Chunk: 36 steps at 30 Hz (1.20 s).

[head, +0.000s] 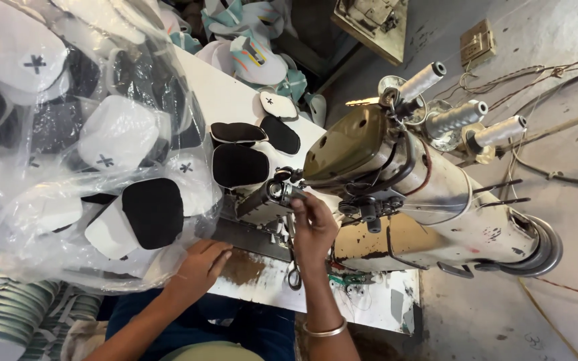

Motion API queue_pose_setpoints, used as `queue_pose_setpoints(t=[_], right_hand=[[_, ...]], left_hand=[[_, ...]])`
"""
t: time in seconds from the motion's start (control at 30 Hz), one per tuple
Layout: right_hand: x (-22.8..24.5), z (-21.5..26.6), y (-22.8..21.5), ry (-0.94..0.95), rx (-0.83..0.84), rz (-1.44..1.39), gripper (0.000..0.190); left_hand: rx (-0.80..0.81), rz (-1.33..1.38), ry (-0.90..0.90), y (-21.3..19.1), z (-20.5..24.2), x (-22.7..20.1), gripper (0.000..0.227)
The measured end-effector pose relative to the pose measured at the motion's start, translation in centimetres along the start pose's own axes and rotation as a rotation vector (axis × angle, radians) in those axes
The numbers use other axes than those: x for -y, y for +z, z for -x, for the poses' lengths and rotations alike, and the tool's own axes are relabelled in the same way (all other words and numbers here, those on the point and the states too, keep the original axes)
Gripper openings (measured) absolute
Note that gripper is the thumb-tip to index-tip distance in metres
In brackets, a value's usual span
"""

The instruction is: The person sews the edges of white and black fabric masks using a sewing machine, then cuts the excess thread with scissors. They handle multiple masks, placing finished ones on the table and picking up new ones from a pile.

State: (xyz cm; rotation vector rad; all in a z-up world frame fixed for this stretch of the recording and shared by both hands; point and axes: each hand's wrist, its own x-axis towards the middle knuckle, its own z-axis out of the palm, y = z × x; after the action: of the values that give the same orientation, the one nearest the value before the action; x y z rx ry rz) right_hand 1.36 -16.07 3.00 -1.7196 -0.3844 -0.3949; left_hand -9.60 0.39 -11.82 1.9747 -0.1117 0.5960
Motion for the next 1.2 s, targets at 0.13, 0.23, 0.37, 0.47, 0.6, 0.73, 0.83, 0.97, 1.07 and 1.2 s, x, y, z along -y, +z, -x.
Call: queue_pose_setpoints(t=[0.13, 0.23, 0.37, 0.47, 0.6, 0.73, 0.83, 0.97, 1.07, 1.2], right_hand=[[4.5, -1.0, 0.4, 0.028, 0.192, 0.544, 0.024], [5.1, -1.3, 0.7, -0.1, 0.259, 0.662, 0.025], [5.2, -1.2, 1.5, -0.147, 0.203, 0.695, 0.025], [3.3, -0.4, 1.4, -0.38, 0.128, 0.779, 0.024], [2.0, 0.4, 1.6, -0.481, -0.004, 0.774, 0.017], [2.0, 0.2, 1.0, -0.199, 0.033, 0.57, 0.019], [4.3, -0.8, 0.6, -0.108, 0.143, 0.555, 0.022], [5.5, -1.3, 0.6, -0.202, 0.266, 0.661, 0.025], [4.9, -1.1, 1.1, -0.215, 0.21, 0.707, 0.025], [2.3, 0.9, 1.5, -0.242, 0.16, 0.87, 0.02]], left_hand=[[0.082, 0.178, -0.283, -0.2, -1.1, -0.7, 0.02], [0.115, 0.267, -0.343, -1.3, -3.3, -3.7, 0.02], [0.056, 0.306, -0.22, -2.7, -6.7, -7.8, 0.018], [-0.13, 0.28, 0.031, -2.8, -8.8, -8.7, 0.018], [-0.225, 0.169, 0.043, -3.2, -11.4, -9.9, 0.023], [-0.187, -0.01, 0.169, -2.3, -12.3, -9.3, 0.031], [-0.158, 0.034, 0.13, -1.6, -12.3, -8.9, 0.035], [-0.182, 0.086, 0.088, -1.5, -12.0, -8.8, 0.038], [-0.19, 0.107, 0.077, -1.5, -11.9, -8.8, 0.035], [-0.203, 0.095, 0.091, -1.5, -12.2, -8.5, 0.035]])
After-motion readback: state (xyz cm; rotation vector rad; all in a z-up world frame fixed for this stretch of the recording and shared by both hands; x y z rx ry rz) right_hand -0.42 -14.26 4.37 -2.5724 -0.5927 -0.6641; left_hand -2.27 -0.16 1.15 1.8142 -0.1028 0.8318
